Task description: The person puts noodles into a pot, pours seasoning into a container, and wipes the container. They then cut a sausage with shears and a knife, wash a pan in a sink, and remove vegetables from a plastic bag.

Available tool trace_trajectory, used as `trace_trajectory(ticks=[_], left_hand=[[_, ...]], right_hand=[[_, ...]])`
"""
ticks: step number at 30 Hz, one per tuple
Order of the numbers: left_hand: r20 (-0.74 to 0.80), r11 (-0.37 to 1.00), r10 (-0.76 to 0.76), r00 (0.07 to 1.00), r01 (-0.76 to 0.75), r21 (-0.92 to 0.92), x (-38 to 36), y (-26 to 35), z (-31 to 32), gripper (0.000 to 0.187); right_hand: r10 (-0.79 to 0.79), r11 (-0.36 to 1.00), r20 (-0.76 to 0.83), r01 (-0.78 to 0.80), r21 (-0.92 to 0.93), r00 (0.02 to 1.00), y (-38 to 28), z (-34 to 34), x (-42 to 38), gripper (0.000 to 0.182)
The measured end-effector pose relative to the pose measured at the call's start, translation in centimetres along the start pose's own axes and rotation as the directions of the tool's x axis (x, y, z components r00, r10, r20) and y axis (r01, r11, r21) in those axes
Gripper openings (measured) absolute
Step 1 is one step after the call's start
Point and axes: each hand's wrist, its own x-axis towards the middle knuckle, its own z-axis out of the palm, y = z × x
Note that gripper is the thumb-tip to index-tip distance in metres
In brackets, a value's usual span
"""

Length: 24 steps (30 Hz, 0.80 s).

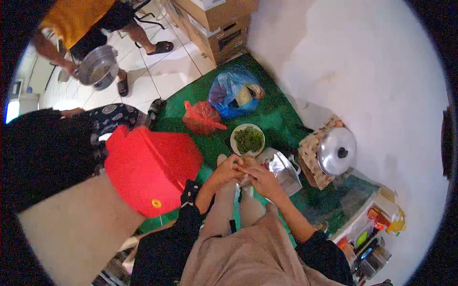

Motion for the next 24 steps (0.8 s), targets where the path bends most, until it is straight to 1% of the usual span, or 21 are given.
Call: trace_trajectory(ticks=[2,3,5,6,7,8,9,10,11,12,13,14,16,17,19,20,21,22,24], left_hand=[[0.086,0.965,-0.080,0.993,0.098,-0.244,4.9,-1.9,-3.2,0.028],[0.068,0.938,-0.142,0.988,0.156,-0.309,7.3,-2.4,-4.2,0.029],[0.039,0.863,-0.261,0.965,0.251,-0.438,13.0,-3.4,-6.1,0.031],[-0.047,0.856,-0.228,0.973,0.177,-0.486,16.1,-5.5,-7.3,0.031],[-0.136,0.847,-0.195,0.971,0.097,-0.523,19.8,-8.3,-8.6,0.030],[-0.225,0.835,-0.165,0.960,0.015,-0.550,23.4,-11.2,-10.0,0.030],[-0.358,0.955,-0.055,0.932,-0.056,-0.291,26.7,-13.3,-11.2,0.026],[-0.448,0.994,0.092,0.889,-0.105,-0.004,30.1,-15.0,-12.6,0.021],[-0.491,0.951,0.257,0.833,-0.126,0.283,33.5,-16.6,-13.9,0.017],[-0.481,0.830,0.424,0.767,-0.116,0.546,36.8,-18.3,-15.0,0.013],[-0.447,0.634,0.624,0.641,-0.080,0.769,40.0,-20.2,-16.0,0.013],[-0.339,0.390,0.790,0.511,0.007,0.921,42.7,-22.1,-16.7,0.013],[-0.301,0.347,0.728,0.616,0.047,0.937,46.3,-23.8,-18.6,0.018],[-0.284,0.325,0.688,0.667,0.067,0.943,47.4,-24.6,-19.5,0.021],[-0.315,0.349,0.488,0.814,0.149,0.925,50.5,-27.7,-22.4,0.027],[-0.376,0.398,0.557,0.741,0.159,0.904,50.9,-29.3,-22.8,0.031],[-0.431,0.447,0.619,0.656,0.157,0.881,50.5,-29.4,-22.8,0.036],[-0.491,0.551,0.601,0.630,0.119,0.826,49.8,-28.3,-23.1,0.036],[-0.600,0.723,0.546,0.585,0.033,0.690,48.4,-26.1,-23.9,0.038]], right_hand=[[0.116,0.993,-0.046,-0.116,0.003,0.992,2.3,0.7,3.8,0.028],[0.073,0.996,-0.146,-0.081,-0.047,0.987,6.2,2.1,5.6,0.026],[0.062,0.998,-0.227,-0.062,0.010,0.972,10.1,3.2,10.4,0.025],[0.060,0.998,-0.265,-0.052,0.037,0.962,12.4,3.7,12.8,0.024],[0.073,0.996,-0.309,-0.052,0.075,0.948,15.6,4.6,15.1,0.019],[0.135,0.987,-0.357,-0.096,0.126,0.924,18.8,5.7,17.7,0.018],[0.203,0.973,-0.400,-0.140,0.181,0.894,21.9,6.6,20.0,0.016],[0.268,0.956,-0.441,-0.179,0.234,0.856,25.0,7.6,22.3,0.015],[0.282,0.942,-0.466,-0.151,0.300,0.838,28.1,8.6,24.7,0.014],[0.297,0.925,-0.488,-0.120,0.361,0.821,31.2,9.8,27.1,0.013],[0.314,0.903,-0.508,-0.087,0.420,0.802,33.3,10.4,29.4,0.013],[0.317,0.855,-0.486,-0.024,0.517,0.814,35.3,10.7,31.3,0.012],[0.314,0.716,-0.442,0.097,0.692,0.840,36.7,10.2,35.0,0.012],[0.352,0.673,-0.435,0.100,0.733,0.829,37.1,10.2,36.5,0.012],[0.424,0.581,-0.418,0.113,0.806,0.803,37.6,10.8,39.3,0.012],[0.428,0.526,-0.401,0.137,0.840,0.810,37.7,11.7,40.5,0.011],[0.430,0.468,-0.385,0.162,0.868,0.817,37.7,12.6,41.6,0.011],[0.430,0.409,-0.373,0.191,0.892,0.822,37.7,13.5,42.8,0.012],[0.484,0.385,-0.362,0.177,0.906,0.797,37.6,15.8,45.5,0.010]])
